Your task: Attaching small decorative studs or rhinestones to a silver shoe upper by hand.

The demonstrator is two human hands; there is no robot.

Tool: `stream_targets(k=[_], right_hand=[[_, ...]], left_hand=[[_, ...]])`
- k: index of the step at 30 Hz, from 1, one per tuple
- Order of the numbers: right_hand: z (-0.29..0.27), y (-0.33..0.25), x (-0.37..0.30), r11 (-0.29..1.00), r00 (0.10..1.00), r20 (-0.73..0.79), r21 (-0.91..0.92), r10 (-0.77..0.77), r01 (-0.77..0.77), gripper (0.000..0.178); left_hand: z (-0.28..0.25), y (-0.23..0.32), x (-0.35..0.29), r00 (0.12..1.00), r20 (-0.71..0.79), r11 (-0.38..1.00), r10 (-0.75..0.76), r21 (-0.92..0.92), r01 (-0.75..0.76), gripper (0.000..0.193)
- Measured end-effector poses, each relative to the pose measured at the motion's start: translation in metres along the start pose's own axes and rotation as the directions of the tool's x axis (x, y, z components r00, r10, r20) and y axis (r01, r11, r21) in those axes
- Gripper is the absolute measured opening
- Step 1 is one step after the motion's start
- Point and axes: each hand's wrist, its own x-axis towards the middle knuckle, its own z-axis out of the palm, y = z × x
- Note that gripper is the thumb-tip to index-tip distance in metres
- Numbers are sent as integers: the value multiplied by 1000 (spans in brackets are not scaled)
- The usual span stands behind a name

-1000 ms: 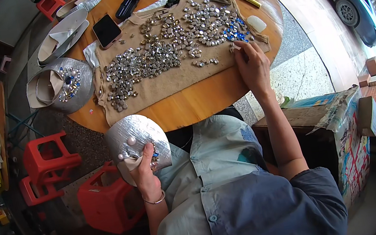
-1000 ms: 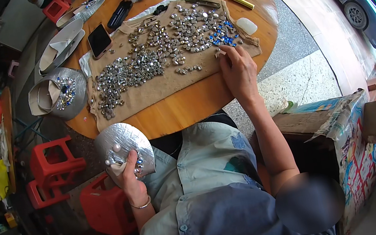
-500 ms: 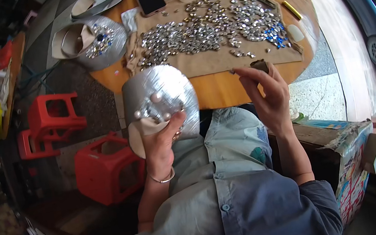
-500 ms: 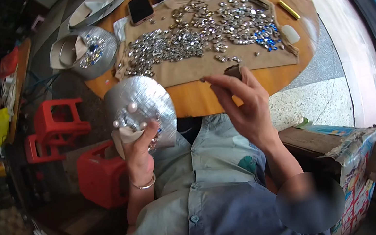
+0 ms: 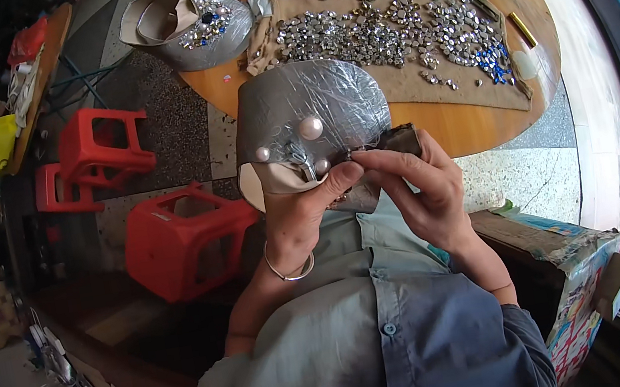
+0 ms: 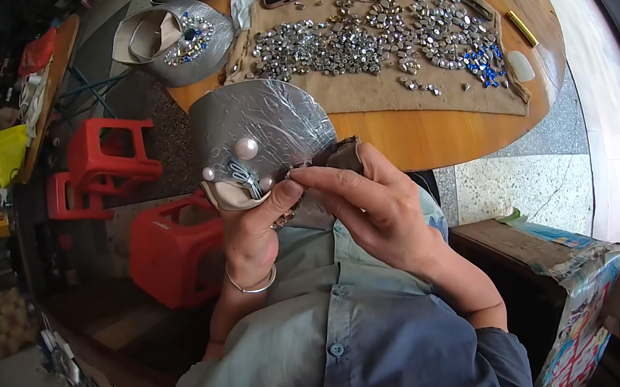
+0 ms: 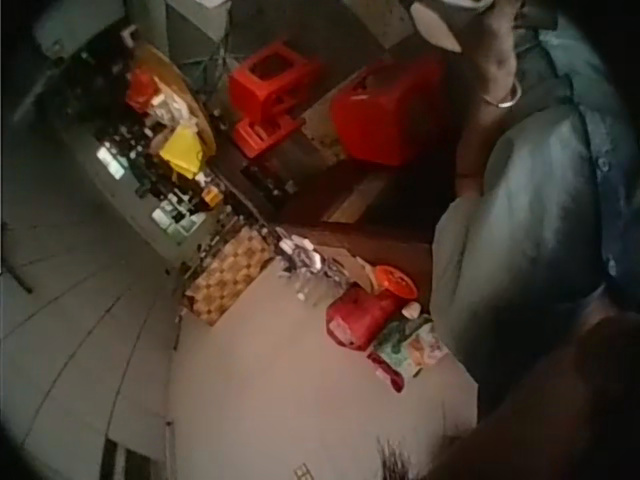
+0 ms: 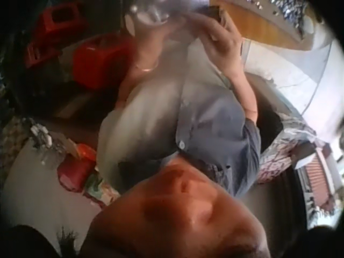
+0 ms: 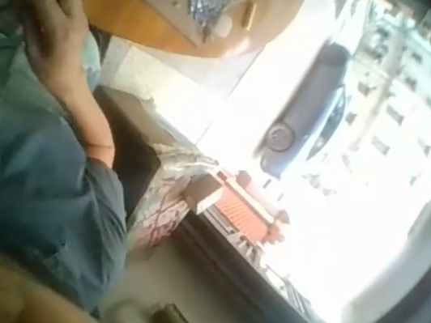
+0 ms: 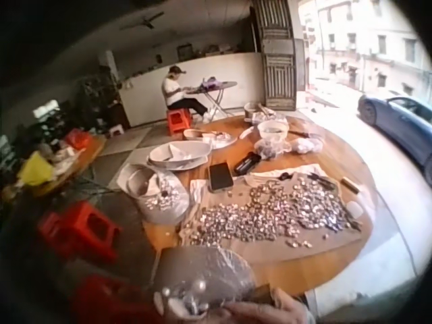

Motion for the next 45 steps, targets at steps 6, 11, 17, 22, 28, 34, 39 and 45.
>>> stream_targets(k=[6, 11, 17, 22, 28, 34, 39, 45], right_hand=[[3, 6, -5, 998, 999, -33, 62, 4, -2, 25], [11, 9, -7, 994, 997, -66, 105, 30, -23, 23], [17, 10, -10, 990, 993, -113, 142, 35, -18, 21], [12, 21, -10, 981, 987, -71, -139, -147, 136, 25], [15, 25, -2, 972, 989, -25, -191, -147, 140, 21], [21, 36, 2, 980, 997, 34, -186, -64, 69, 13], [18, 34, -1, 992, 995, 79, -110, 66, -57, 11], [7, 36, -9, 912, 942, 19, 244, 334, -328, 5]], left_hand=[[1, -5, -1, 999, 40, 999, -17, -33, 19, 44], [-1, -10, -2, 999, -9, 998, -38, -47, 37, 45], [-7, -15, -1, 991, 41, 979, -128, -154, 133, 48], [-8, -11, 2, 990, 99, 988, -102, -106, 112, 45], [0, -18, 3, 1000, -22, 999, 10, 45, -9, 31], [-6, -49, 11, 981, 37, 858, 189, 480, -183, 26], [-13, -30, 17, 997, -73, 988, 32, 156, -21, 30], [-32, -22, 19, 987, -131, 995, -96, -18, 94, 37]])
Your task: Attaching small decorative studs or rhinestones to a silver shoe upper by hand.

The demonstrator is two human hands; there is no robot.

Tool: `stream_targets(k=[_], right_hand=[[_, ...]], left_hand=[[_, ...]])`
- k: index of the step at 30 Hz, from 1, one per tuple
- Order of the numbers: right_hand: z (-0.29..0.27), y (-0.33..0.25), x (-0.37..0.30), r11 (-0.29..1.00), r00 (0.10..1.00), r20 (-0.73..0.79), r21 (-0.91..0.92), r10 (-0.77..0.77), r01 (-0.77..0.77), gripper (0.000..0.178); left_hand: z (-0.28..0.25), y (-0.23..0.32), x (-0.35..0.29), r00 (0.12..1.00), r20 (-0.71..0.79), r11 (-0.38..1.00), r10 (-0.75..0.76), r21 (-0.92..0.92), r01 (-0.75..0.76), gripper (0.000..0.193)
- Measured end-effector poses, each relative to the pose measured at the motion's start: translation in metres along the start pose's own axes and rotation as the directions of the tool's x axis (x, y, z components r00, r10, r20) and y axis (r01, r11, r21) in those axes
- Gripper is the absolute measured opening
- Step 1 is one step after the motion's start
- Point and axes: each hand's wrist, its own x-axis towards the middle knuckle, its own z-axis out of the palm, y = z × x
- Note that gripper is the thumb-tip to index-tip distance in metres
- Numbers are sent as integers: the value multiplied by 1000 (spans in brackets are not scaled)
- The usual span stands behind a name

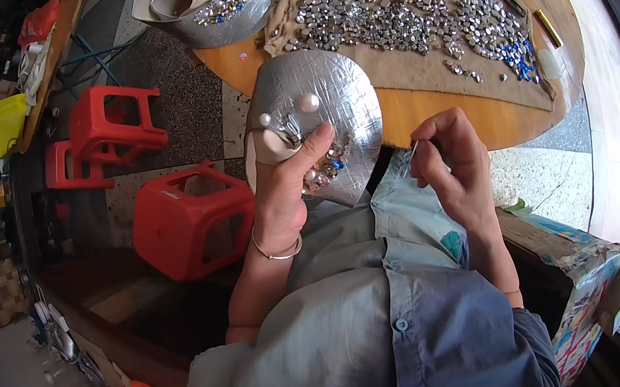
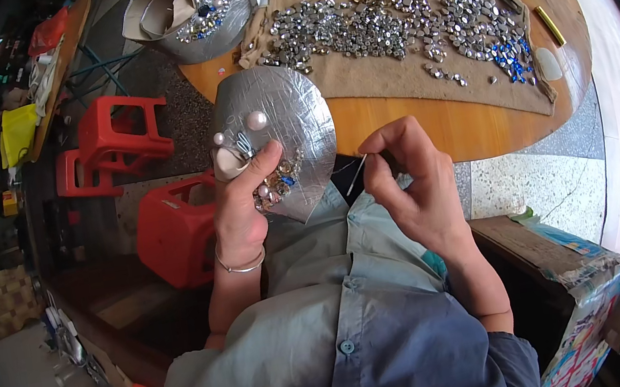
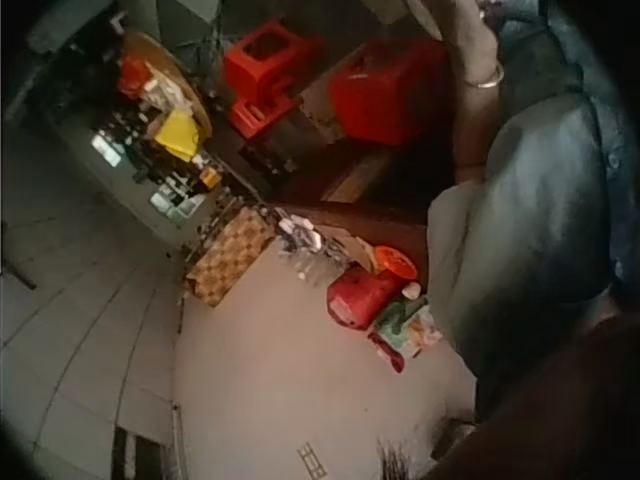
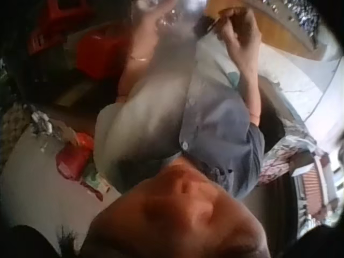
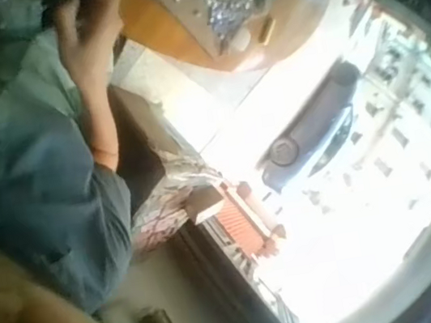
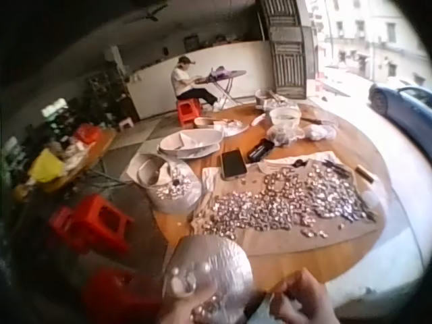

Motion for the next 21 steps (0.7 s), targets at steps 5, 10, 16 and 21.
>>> stream_targets(k=[5, 10, 16, 21], right_hand=[[9, 46, 6, 524, 888, 340, 719, 308, -457, 7], [18, 71, 18, 842, 972, 112, 485, 208, -236, 6], [18, 72, 35, 910, 984, -52, -390, -173, 139, 5], [28, 73, 45, 863, 971, -21, -463, -237, 201, 5]], left_hand=[[-7, -25, -9, 995, 13, 995, -94, -38, 94, 36], [-14, -33, -5, 993, -5, 993, -117, -19, 117, 33], [-31, -34, 2, 994, -26, 994, -102, -36, 101, 35], [-40, -27, 2, 994, 81, 996, -70, 58, 65, 43]])
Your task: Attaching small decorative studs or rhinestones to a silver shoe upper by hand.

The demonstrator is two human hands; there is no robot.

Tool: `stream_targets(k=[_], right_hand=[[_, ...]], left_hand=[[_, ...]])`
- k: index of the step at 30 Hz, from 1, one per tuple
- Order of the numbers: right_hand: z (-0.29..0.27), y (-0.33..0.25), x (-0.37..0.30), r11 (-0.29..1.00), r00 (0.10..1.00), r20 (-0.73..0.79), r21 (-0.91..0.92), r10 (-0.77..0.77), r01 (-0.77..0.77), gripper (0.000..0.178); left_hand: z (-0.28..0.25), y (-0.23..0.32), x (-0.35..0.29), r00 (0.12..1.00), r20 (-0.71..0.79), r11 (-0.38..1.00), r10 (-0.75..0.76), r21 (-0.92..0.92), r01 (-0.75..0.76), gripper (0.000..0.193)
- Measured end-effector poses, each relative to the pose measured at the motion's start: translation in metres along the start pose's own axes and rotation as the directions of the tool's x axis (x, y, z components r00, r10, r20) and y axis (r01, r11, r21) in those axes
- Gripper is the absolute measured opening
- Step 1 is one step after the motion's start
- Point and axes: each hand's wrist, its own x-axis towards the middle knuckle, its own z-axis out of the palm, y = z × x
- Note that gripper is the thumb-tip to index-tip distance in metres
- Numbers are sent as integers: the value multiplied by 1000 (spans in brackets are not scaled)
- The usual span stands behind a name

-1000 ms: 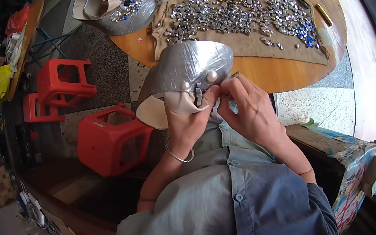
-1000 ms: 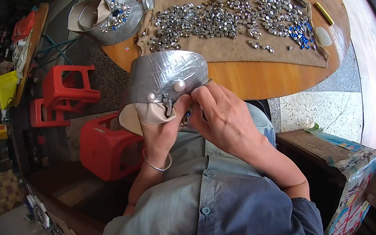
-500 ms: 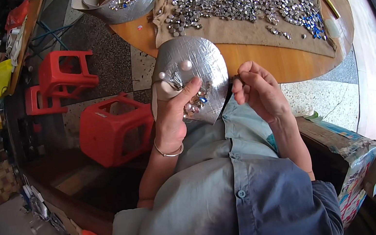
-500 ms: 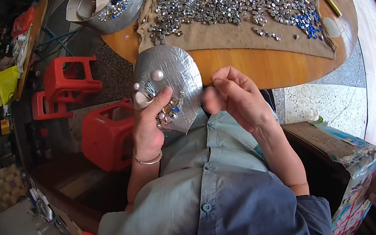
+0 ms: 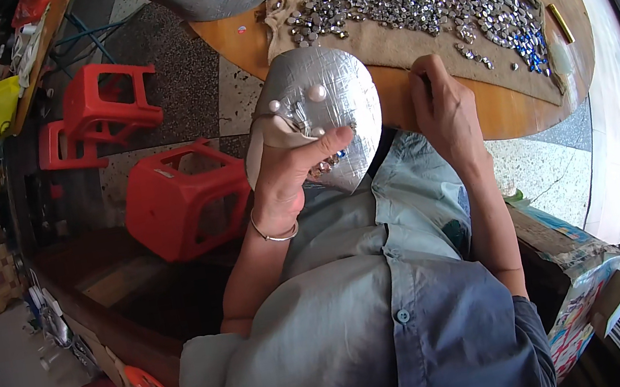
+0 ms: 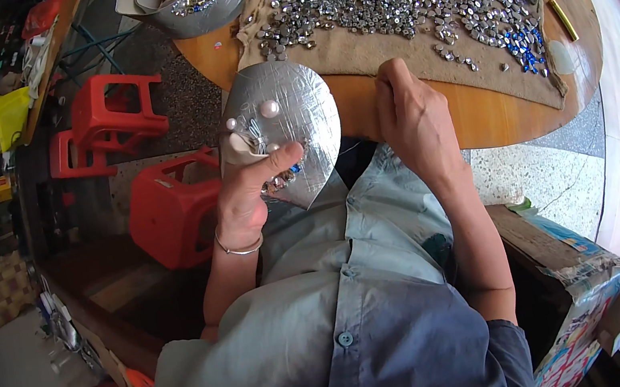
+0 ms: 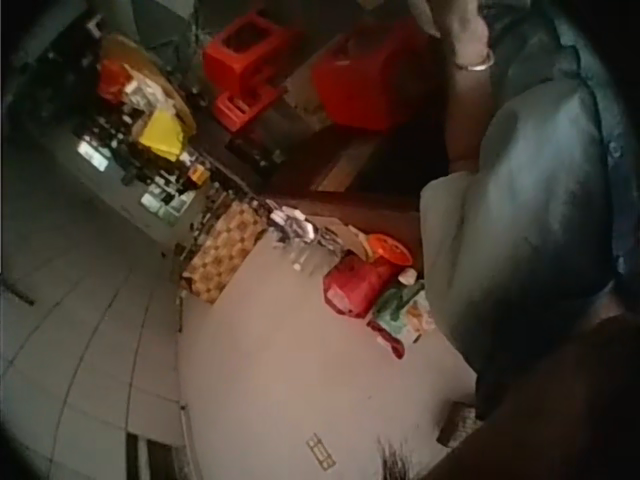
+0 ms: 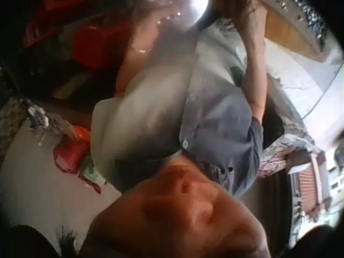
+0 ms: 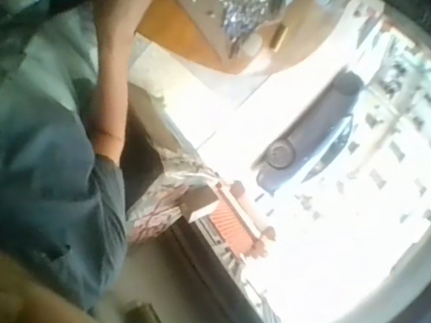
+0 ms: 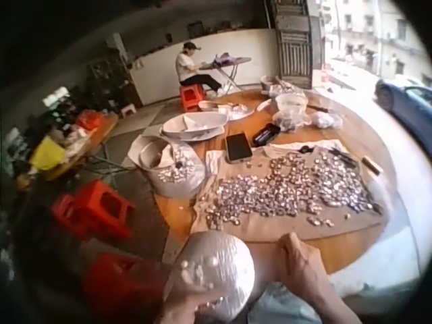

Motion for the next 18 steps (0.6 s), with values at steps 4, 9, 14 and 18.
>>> stream_targets(k=[4, 9, 14, 18], right_hand=[[0, -9, 11, 941, 987, 151, -323, -52, 99, 7], [-22, -35, 20, 932, 995, 85, -354, -54, 81, 12], [-39, -78, 20, 595, 594, 42, 2, -803, 804, 25], [-39, -77, 21, 626, 577, 274, 149, -770, 765, 31]], left_hand=[[7, 13, -7, 1000, 1, 995, -24, 93, 23, 53], [3, 33, -10, 1000, -21, 990, 6, 142, -3, 54], [-3, 49, -12, 987, 161, 979, -4, 201, -29, 46], [9, 78, -31, 970, 239, 993, -36, 116, 8, 47]])
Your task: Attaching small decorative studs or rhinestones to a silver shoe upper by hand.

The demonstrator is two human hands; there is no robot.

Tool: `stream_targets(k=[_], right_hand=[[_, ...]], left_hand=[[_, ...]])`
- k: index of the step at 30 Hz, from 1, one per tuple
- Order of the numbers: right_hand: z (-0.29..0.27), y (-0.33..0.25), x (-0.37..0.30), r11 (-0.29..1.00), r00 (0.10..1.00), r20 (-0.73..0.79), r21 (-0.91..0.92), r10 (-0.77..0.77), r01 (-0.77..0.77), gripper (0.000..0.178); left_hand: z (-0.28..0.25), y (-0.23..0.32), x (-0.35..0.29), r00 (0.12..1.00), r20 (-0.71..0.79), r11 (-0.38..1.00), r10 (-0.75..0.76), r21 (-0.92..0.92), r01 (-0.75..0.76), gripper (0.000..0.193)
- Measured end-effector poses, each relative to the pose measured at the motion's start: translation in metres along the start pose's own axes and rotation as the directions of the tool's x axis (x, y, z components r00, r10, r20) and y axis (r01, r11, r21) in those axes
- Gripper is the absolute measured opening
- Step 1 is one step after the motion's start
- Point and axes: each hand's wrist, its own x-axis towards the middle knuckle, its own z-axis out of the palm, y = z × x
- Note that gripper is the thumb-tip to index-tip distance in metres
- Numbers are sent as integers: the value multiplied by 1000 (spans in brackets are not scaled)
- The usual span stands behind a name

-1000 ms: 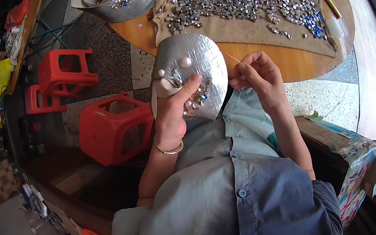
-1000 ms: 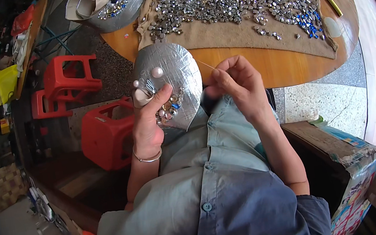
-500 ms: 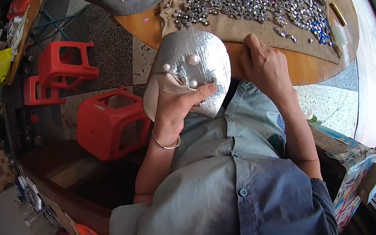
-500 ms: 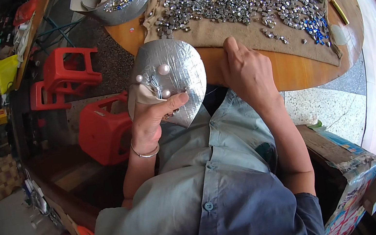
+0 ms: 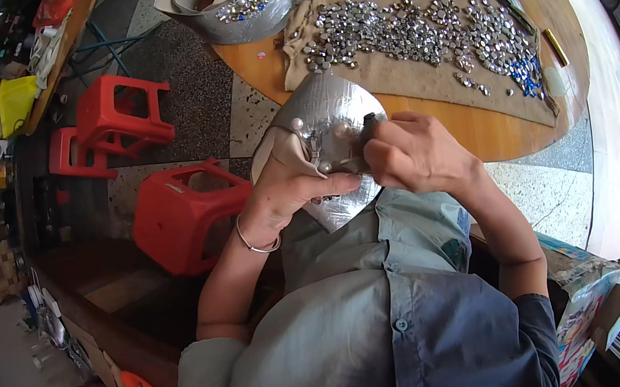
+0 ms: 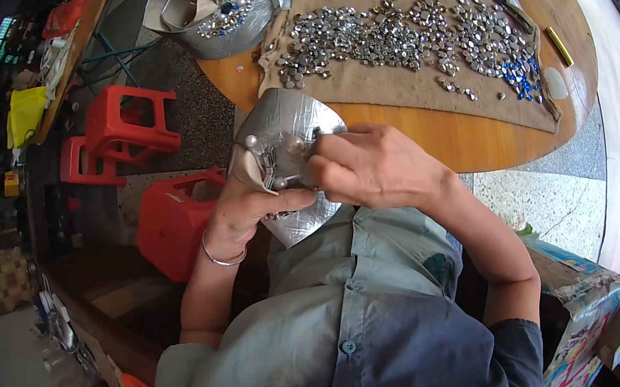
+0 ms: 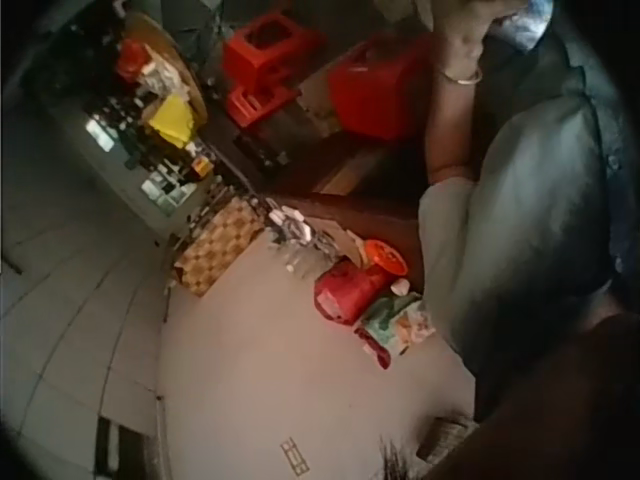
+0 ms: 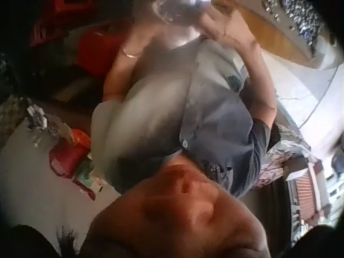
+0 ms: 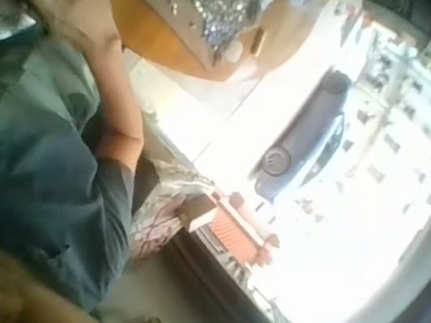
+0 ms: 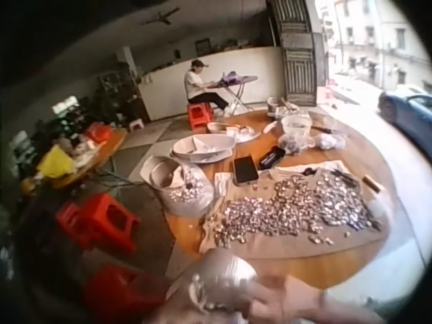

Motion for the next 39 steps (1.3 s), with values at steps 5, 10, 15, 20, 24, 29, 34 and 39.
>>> stream_targets(k=[5, 10, 15, 20, 24, 29, 34, 39], right_hand=[[-1, -55, -3, 627, 759, -45, 596, 649, -501, 6], [-5, -75, -1, 518, 583, -110, 608, 805, -601, 4], [-32, -55, -18, 663, 291, -597, 648, 748, -374, 6], [-43, -38, 7, 939, 748, -568, 196, 344, -283, 22], [-17, -31, -4, 836, 787, -326, 376, 523, -399, 9], [7, -71, 9, 645, 738, -312, 734, 599, -213, 12], [28, -75, 8, 758, 822, -322, 625, 469, -188, 18], [25, -64, 4, 802, 902, -252, 578, 351, -151, 22]], left_hand=[[-19, 36, -15, 947, -291, 990, 135, 75, -118, 54], [-4, 39, -18, 865, -413, 946, 287, -21, -324, 52], [7, 24, -10, 847, -377, 927, 376, 155, -342, 47], [29, 18, 4, 883, -242, 911, 402, 202, -360, 54], [36, 13, 13, 898, -279, 939, 341, 55, -339, 54], [20, 11, 17, 913, -362, 968, 186, -93, -234, 60], [19, 2, 16, 912, -382, 964, 152, -145, -222, 64], [18, -1, 21, 922, -337, 970, 188, -81, -228, 62]])
